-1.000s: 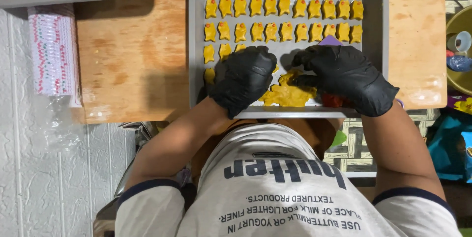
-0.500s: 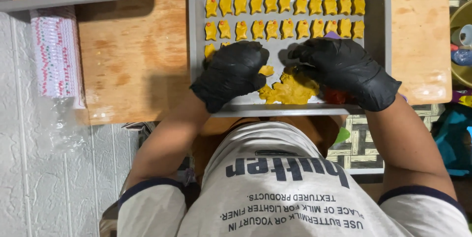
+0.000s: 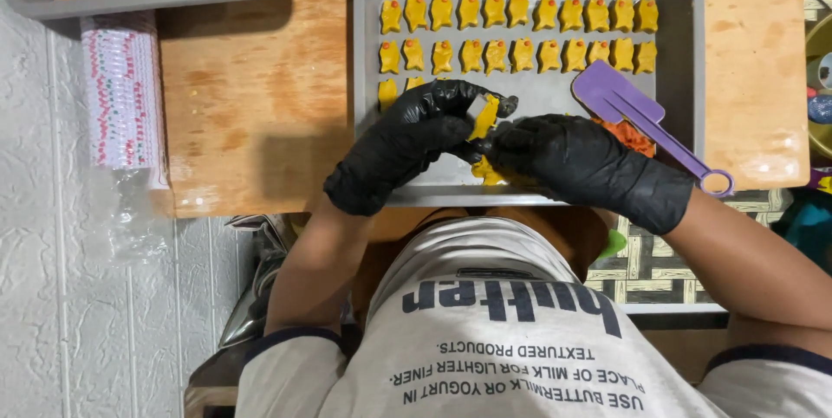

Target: A person wearing black gloves is molding yellow dough into fish shapes on a baking tray.

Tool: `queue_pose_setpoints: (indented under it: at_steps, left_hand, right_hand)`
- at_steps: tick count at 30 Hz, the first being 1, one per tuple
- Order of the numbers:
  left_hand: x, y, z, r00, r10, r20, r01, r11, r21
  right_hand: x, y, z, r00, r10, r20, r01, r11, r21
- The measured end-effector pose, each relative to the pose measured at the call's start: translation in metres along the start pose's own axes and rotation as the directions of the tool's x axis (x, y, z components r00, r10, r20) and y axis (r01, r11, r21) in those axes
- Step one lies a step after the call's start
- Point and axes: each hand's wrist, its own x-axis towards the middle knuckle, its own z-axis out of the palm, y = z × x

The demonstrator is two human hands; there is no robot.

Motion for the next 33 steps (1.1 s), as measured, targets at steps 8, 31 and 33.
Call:
queue_pose_setpoints:
  at_steps: [8,31,33]
  left_hand:
    - [-0.002,0.011,0.027,0.988,-0.022,0.152,0.001,0.991,0.133]
    - [0.005,-0.018,0.054,0.974,-0.184,0.135,0.157,0.969,0.19]
    - [0.007,-0.026,0.057,0.972,-0.195,0.135,0.159,0.958,0.239]
  right_hand:
    - [-0.01,-0.01,-0.073,0.868,0.31,-0.388,-0.106,0.879,0.466]
    - [-0.029,-0.043,-0.093,0.84,0.317,-0.44,-0.082,0.876,0.476]
    - [-0.038,-0.038,-0.082,0.821,0.347,-0.452,-0.076,0.853,0.517]
